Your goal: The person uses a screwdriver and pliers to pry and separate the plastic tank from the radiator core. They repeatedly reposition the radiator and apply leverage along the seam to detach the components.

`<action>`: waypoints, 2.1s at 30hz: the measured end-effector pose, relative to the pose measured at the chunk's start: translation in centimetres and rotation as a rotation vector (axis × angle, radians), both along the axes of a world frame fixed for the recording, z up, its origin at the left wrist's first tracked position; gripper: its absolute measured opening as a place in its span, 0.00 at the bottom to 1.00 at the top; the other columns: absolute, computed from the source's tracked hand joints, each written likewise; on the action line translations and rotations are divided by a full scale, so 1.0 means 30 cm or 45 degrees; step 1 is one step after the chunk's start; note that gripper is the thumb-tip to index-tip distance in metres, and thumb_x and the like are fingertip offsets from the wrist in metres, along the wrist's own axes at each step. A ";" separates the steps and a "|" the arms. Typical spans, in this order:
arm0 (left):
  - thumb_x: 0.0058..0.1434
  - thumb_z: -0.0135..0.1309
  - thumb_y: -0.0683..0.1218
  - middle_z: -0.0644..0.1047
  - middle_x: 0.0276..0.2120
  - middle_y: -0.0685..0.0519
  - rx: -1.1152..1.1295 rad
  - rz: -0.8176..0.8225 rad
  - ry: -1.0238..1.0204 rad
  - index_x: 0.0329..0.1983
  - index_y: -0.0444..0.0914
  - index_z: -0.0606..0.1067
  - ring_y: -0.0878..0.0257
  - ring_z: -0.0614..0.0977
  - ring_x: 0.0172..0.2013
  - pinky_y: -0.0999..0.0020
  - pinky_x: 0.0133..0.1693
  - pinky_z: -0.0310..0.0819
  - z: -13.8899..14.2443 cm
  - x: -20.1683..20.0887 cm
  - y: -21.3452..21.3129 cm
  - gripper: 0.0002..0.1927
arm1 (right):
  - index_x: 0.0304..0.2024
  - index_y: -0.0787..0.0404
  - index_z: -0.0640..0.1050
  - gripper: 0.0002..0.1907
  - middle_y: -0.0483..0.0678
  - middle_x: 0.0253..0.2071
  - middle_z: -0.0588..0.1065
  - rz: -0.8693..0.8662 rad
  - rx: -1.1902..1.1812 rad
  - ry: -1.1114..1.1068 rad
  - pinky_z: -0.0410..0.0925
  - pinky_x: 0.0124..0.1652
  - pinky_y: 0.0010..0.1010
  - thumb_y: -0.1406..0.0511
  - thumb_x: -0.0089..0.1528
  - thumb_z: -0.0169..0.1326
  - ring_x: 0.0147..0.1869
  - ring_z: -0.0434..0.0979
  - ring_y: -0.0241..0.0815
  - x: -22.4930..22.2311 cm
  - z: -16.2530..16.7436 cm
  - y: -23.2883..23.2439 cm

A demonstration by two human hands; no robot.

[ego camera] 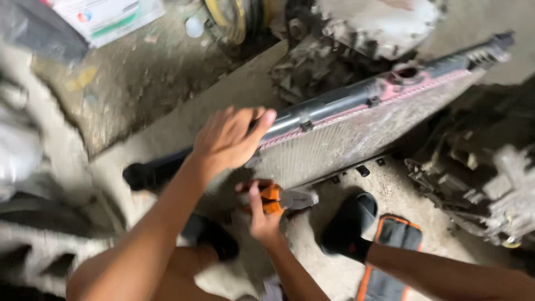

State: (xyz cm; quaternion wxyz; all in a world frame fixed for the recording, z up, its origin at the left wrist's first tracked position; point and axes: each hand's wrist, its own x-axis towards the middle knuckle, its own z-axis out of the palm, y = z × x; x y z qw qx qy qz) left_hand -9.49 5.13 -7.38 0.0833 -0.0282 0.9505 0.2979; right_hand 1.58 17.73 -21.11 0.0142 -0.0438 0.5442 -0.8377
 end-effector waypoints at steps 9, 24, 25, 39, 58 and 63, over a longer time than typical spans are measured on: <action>0.70 0.29 0.69 0.80 0.35 0.40 -0.067 -0.032 -0.146 0.42 0.41 0.78 0.41 0.82 0.41 0.45 0.47 0.73 -0.005 0.006 -0.009 0.34 | 0.38 0.66 0.78 0.08 0.47 0.30 0.78 0.165 0.579 0.042 0.70 0.35 0.34 0.67 0.69 0.54 0.33 0.77 0.35 -0.048 0.016 0.052; 0.70 0.32 0.69 0.78 0.29 0.48 0.063 -0.168 -0.439 0.45 0.34 0.79 0.57 0.81 0.30 0.53 0.38 0.75 0.044 0.162 -0.176 0.38 | 0.34 0.64 0.76 0.06 0.46 0.24 0.75 0.461 0.875 -0.017 0.66 0.27 0.34 0.68 0.65 0.56 0.29 0.71 0.36 0.288 -0.026 0.273; 0.69 0.32 0.68 0.79 0.29 0.47 0.090 -0.178 -0.433 0.50 0.38 0.78 0.55 0.82 0.30 0.52 0.37 0.75 0.047 0.188 -0.191 0.34 | 0.34 0.64 0.77 0.06 0.49 0.24 0.75 0.460 1.019 0.059 0.67 0.27 0.36 0.67 0.63 0.57 0.29 0.73 0.41 0.296 -0.026 0.254; 0.71 0.33 0.62 0.84 0.33 0.48 0.064 -0.133 -0.313 0.59 0.50 0.76 0.53 0.86 0.33 0.53 0.40 0.79 0.048 0.265 -0.205 0.26 | 0.37 0.65 0.75 0.06 0.60 0.35 0.79 0.296 1.024 0.805 0.75 0.38 0.42 0.69 0.58 0.54 0.35 0.82 0.59 0.041 0.073 0.121; 0.69 0.41 0.60 0.82 0.36 0.45 0.108 -0.132 0.002 0.50 0.46 0.79 0.43 0.82 0.38 0.49 0.39 0.75 0.052 0.253 -0.219 0.21 | 0.42 0.66 0.77 0.10 0.63 0.31 0.77 0.391 1.397 0.634 0.72 0.33 0.47 0.69 0.58 0.55 0.32 0.78 0.65 -0.068 0.050 0.159; 0.70 0.38 0.61 0.84 0.34 0.45 0.048 -0.044 -0.372 0.60 0.51 0.76 0.49 0.87 0.35 0.53 0.43 0.78 0.056 0.236 -0.214 0.23 | 0.40 0.67 0.77 0.14 0.63 0.31 0.77 0.569 1.664 0.394 0.73 0.35 0.48 0.71 0.51 0.53 0.34 0.78 0.67 -0.086 0.050 0.169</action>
